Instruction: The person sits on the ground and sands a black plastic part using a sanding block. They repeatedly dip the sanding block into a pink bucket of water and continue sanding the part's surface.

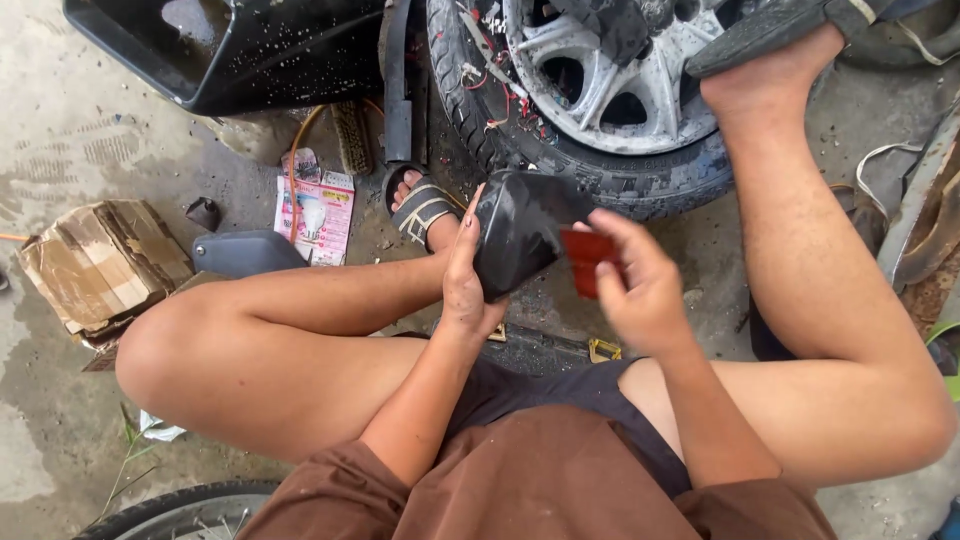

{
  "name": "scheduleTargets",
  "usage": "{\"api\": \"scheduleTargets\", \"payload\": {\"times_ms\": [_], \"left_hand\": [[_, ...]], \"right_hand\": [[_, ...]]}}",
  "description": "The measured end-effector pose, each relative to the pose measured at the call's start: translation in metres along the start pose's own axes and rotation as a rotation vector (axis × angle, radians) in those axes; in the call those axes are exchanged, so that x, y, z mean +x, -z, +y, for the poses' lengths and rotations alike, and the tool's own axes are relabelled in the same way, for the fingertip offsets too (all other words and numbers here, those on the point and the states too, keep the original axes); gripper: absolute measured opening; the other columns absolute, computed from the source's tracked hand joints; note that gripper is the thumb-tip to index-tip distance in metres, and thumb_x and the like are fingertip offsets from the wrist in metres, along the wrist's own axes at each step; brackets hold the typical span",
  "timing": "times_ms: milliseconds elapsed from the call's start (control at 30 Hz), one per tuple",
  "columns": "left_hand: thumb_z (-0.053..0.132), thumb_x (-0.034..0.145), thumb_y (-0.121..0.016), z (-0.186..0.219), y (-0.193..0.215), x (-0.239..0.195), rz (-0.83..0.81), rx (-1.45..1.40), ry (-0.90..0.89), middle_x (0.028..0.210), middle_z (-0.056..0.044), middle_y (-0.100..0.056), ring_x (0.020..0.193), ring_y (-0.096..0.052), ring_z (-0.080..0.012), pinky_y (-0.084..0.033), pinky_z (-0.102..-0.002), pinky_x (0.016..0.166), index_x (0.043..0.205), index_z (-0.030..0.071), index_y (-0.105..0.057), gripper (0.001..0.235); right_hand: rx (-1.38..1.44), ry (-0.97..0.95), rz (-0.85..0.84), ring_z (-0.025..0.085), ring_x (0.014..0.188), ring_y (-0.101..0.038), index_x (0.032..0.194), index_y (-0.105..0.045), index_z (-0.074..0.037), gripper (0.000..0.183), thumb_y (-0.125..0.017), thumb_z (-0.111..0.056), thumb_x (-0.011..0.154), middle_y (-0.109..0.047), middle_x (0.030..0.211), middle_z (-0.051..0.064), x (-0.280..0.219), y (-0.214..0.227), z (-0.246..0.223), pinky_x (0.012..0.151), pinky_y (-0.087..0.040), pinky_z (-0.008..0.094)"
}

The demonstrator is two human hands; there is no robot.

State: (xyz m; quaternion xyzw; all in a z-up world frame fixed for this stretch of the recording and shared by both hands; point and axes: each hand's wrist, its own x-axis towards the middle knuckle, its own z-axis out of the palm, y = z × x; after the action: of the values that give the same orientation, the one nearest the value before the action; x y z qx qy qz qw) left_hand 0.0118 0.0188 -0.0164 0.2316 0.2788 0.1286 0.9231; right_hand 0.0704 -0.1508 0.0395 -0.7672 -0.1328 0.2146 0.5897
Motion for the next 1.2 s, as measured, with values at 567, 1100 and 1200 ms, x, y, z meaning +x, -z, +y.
{"api": "scheduleTargets", "payload": {"times_ms": [567, 1100, 1200], "left_hand": [[0.018, 0.095, -0.067, -0.007, -0.014, -0.002, 0.147, -0.044, 0.114, 0.126, -0.025, -0.067, 0.112, -0.069, -0.0342, -0.059, -0.049, 0.096, 0.148, 0.010, -0.053, 0.055], [0.015, 0.093, -0.072, -0.008, -0.007, 0.000, 0.126, -0.065, 0.119, 0.117, -0.024, -0.071, 0.102, -0.073, -0.0299, -0.062, -0.045, 0.089, 0.146, 0.009, -0.055, 0.056], [0.013, 0.093, -0.072, -0.010, -0.007, 0.000, 0.124, -0.063, 0.109, 0.116, -0.024, -0.071, 0.102, -0.073, -0.0301, -0.063, -0.045, 0.088, 0.145, 0.009, -0.055, 0.056]], "right_hand": [[0.316, -0.406, 0.306, 0.018, 0.065, -0.074, 0.095, -0.073, -0.005, 0.011, -0.080, -0.011, 0.090, -0.072, 0.074, 0.010, 0.023, 0.011, 0.058, 0.052, -0.062, 0.033], [0.198, -0.248, 0.385, 0.014, 0.080, -0.073, 0.109, -0.072, -0.005, 0.016, -0.079, -0.011, 0.095, -0.074, 0.089, 0.008, 0.036, 0.031, 0.061, 0.068, -0.062, 0.029], [0.211, -0.291, 0.357, 0.014, 0.074, -0.073, 0.108, -0.073, -0.006, 0.019, -0.081, -0.011, 0.092, -0.073, 0.086, 0.008, 0.037, 0.021, 0.041, 0.062, -0.063, 0.029]]}}
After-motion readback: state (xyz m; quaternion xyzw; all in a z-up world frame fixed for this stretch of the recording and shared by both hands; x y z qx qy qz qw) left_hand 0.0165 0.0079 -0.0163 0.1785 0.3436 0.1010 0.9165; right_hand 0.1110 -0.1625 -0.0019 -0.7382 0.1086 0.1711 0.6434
